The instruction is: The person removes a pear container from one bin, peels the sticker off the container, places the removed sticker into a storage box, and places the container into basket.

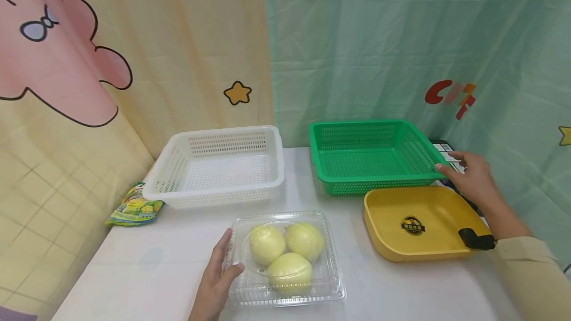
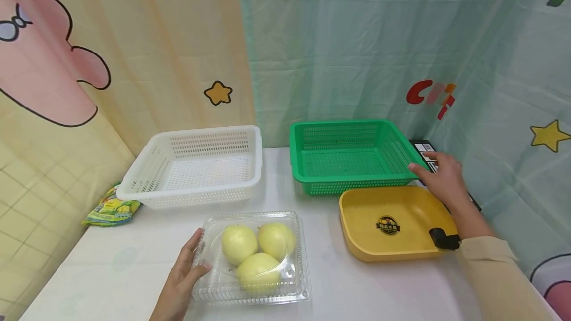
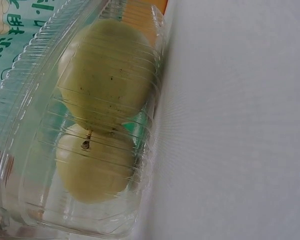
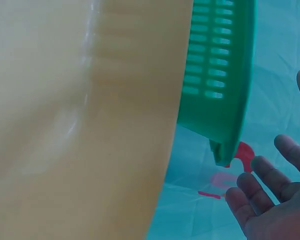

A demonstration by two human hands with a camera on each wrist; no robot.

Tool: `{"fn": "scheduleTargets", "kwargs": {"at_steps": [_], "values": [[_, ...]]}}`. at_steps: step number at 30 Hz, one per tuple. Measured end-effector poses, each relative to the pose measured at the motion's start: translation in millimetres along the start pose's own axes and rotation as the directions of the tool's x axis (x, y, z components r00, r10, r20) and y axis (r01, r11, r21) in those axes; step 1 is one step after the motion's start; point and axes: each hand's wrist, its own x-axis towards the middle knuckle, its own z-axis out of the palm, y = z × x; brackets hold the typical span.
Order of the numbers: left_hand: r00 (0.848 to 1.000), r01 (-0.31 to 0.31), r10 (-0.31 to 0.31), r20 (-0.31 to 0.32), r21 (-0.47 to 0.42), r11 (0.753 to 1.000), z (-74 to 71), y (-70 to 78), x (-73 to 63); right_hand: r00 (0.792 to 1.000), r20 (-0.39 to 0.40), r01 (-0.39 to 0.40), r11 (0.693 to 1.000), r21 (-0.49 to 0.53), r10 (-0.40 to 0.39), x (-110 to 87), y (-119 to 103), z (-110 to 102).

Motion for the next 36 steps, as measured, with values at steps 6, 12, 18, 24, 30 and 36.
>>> {"fn": "scheduleTargets", "kwargs": {"at_steps": [6, 12, 18, 24, 30, 36], "values": [[1.0, -0.007, 0.007, 0.007, -0.009, 1.0, 0.3, 0.0, -0.2, 1.0, 0.027, -0.006, 1.0, -0.007, 0.006, 6.3, 8.2, 6.2], [1.0, -0.001, 0.001, 0.0, -0.004, 1.0, 0.3, 0.0, -0.3, 0.998, 0.056, -0.02, 1.0, -0.011, 0.02, 7.8, 12.7, 12.2], [1.0, 0.01, -0.01, -0.004, -0.001, 1.0, 0.4, -0.5, -0.1, 0.994, 0.091, -0.05, 0.998, -0.037, 0.053, 9.0, 20.9, 17.2], [1.0, -0.001, 0.001, 0.004, -0.01, 1.0, 1.1, -0.8, -1.3, 0.994, 0.102, -0.036, 0.999, -0.036, 0.039, 8.9, 27.8, 24.3], [1.0, -0.013, 0.013, 0.01, -0.019, 1.0, 1.4, -1.0, -1.8, 0.988, 0.152, -0.019, 1.0, 0.01, 0.017, 8.8, 27.5, 26.4], [1.0, -0.009, 0.008, -0.012, -0.037, 0.999, 1.2, 0.2, -1.6, 0.984, 0.172, -0.038, 0.999, 0.02, 0.034, 10.0, 26.2, 26.6]]}}
